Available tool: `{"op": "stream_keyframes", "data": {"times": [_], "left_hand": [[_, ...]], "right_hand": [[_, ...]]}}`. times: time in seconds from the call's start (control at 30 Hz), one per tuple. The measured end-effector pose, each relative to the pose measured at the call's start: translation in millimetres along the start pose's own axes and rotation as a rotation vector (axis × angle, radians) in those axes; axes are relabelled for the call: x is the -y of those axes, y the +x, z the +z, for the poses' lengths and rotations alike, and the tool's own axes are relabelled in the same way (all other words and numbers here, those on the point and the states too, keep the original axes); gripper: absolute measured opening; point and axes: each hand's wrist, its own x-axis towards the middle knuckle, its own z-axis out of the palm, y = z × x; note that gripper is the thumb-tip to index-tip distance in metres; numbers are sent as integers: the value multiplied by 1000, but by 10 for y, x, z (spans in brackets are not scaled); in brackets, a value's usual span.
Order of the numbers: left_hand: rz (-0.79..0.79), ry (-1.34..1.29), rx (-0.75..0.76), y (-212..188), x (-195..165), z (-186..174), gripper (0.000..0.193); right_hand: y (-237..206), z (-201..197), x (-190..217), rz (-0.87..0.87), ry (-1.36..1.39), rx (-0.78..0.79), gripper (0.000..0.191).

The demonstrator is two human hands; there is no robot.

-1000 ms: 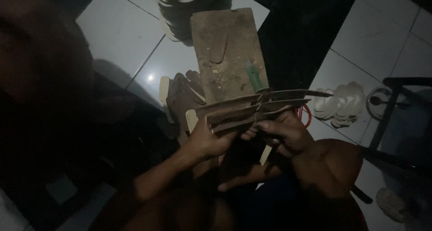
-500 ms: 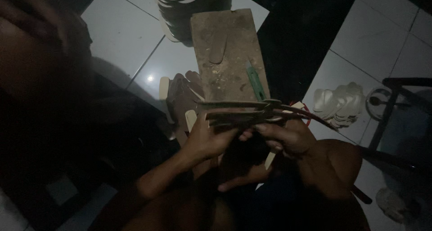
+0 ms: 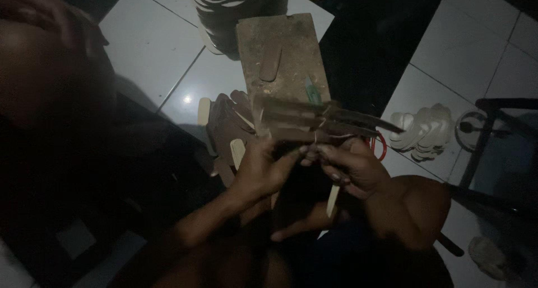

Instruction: The person sits on the floor and assembles shoe components by hand. They place a thin strip of material into a slot on a shoe insole and then insert a long, thin wooden stick into the same slot, repeating this process for multiple insoles.

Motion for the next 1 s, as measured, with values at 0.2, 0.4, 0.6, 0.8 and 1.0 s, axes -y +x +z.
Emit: {"op": "stream_keyframes", "data": {"times": [0.2,0.4,0.6,0.8,1.0], "left_hand": [[-202,-58,-39,14,-49,20,21],[-142,-176,-162,24,-97,57,24],[-128,-140,-93,14,-7,21,22],[-131,-91,-9,20,60,1,24],[1,15,2,22,21,-43,34]], "right_hand": [[-29,305,-128,-81,-286,-429,24],[-35,539,-272,-344,-172,-536,19],[-133,537,-158,-333,-348,-488,17],[-101,418,-41,-378,-449,-371,17],[-113,258,105,-383,-775,-303,15]]}}
